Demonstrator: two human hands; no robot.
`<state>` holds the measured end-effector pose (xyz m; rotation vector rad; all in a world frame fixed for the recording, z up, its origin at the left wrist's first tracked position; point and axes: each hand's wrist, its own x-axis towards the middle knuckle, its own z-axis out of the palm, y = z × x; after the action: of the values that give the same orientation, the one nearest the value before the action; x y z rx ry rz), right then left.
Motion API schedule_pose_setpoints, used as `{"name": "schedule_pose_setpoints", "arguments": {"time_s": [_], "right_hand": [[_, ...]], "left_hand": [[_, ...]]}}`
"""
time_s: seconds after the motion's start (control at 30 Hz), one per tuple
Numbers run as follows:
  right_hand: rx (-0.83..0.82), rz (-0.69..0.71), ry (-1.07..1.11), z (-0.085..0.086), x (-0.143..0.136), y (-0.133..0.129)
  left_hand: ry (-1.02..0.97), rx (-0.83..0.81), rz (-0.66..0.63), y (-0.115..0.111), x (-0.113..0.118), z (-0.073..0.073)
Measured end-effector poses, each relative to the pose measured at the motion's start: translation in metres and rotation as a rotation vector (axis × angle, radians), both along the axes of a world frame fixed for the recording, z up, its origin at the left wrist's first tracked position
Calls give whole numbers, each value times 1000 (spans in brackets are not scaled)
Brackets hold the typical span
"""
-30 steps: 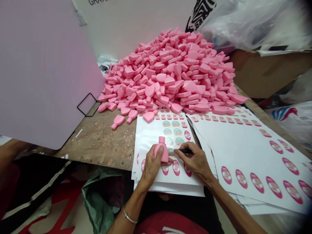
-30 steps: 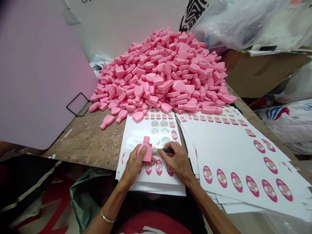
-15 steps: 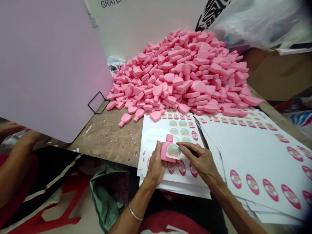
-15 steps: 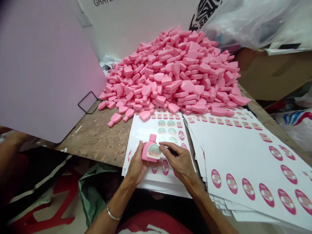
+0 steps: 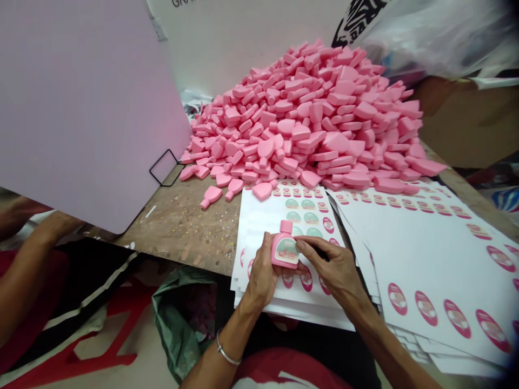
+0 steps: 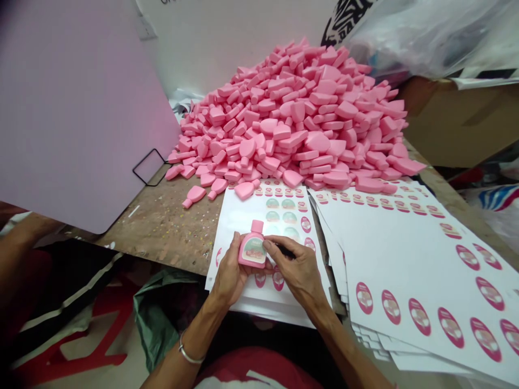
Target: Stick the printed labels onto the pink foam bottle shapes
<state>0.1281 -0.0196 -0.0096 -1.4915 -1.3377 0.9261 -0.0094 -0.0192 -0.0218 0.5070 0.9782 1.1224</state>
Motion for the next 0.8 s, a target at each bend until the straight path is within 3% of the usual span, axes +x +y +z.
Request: {"name": "schedule_pose_setpoints", "arguments": {"time_s": [0.2, 0.33, 0.43, 0.57, 0.63, 0.8], "right_hand": [[20, -15, -23, 2, -2, 0], [73, -23, -78, 0, -4, -1], [185, -11, -251, -3, 0, -1], [228, -128, -509, -5, 10, 5], [139, -103, -391, -4, 10, 8], [-71, 128, 12, -4, -14, 13]], "left_hand": [[-34, 2, -27, 0, 0, 4], [-53, 125, -133, -1, -1, 10], [-18, 207, -213, -2, -4, 11], [-40, 198, -222, -5, -7, 12], [-50, 189, -234, -7, -6, 13], [-33, 188, -321, -13, -13, 21]]}}
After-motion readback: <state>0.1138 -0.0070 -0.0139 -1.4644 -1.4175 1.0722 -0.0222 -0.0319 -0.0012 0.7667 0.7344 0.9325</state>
